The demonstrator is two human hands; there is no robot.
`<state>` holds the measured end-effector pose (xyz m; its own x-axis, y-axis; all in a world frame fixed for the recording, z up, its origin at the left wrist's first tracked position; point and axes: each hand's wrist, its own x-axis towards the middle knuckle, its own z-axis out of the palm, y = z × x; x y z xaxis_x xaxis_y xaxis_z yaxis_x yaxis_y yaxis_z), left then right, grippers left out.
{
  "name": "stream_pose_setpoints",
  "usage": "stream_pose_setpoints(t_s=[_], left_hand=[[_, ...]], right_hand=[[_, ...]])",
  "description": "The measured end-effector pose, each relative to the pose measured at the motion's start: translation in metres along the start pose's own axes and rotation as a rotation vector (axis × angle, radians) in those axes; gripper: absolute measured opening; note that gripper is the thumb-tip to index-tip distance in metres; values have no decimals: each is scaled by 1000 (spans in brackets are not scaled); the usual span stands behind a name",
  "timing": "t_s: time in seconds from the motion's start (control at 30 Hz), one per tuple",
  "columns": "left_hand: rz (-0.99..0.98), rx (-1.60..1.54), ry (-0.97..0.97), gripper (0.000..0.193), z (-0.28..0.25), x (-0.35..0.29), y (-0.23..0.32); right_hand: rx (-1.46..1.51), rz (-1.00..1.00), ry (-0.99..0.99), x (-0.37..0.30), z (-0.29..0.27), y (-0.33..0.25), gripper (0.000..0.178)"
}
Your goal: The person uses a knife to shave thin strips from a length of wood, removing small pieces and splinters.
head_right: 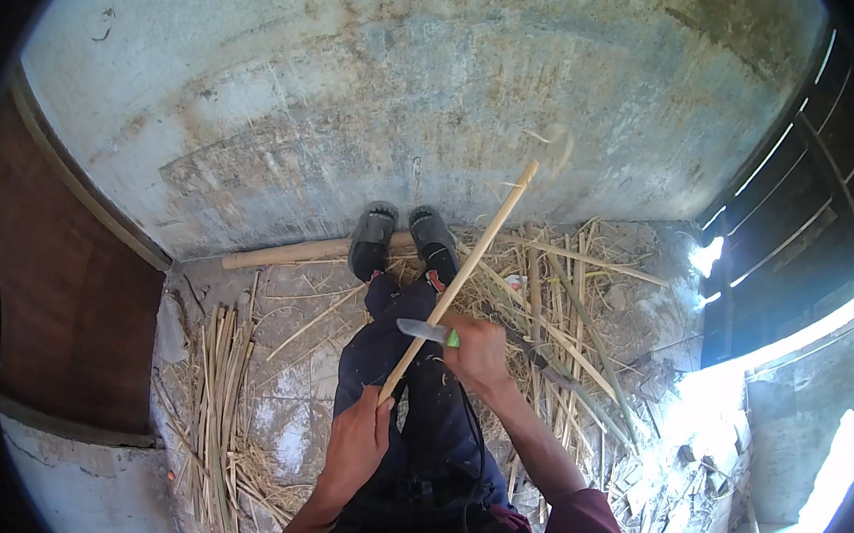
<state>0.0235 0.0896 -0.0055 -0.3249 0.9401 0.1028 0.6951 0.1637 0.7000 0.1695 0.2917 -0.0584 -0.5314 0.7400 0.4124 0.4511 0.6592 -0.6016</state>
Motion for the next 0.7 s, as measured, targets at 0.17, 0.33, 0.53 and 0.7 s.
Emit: stream_pose_setpoints(t_s=[0.17,0.33,0.53,0.7], left_hand=[[21,11,-12,19,-2,-2,2],[37,17,-11,20,-3,0,-4],[-10,-25,-18,16,-9,-5,-7],[-3,-43,-21,17,-8,-6,-11]], right_hand=[[-49,-16,50,7,-10,8,31],[-62,-40,84,11,-6,16,24],[-137,61,146,15,1,51,17],[-181,97,135,7,2,63,21]])
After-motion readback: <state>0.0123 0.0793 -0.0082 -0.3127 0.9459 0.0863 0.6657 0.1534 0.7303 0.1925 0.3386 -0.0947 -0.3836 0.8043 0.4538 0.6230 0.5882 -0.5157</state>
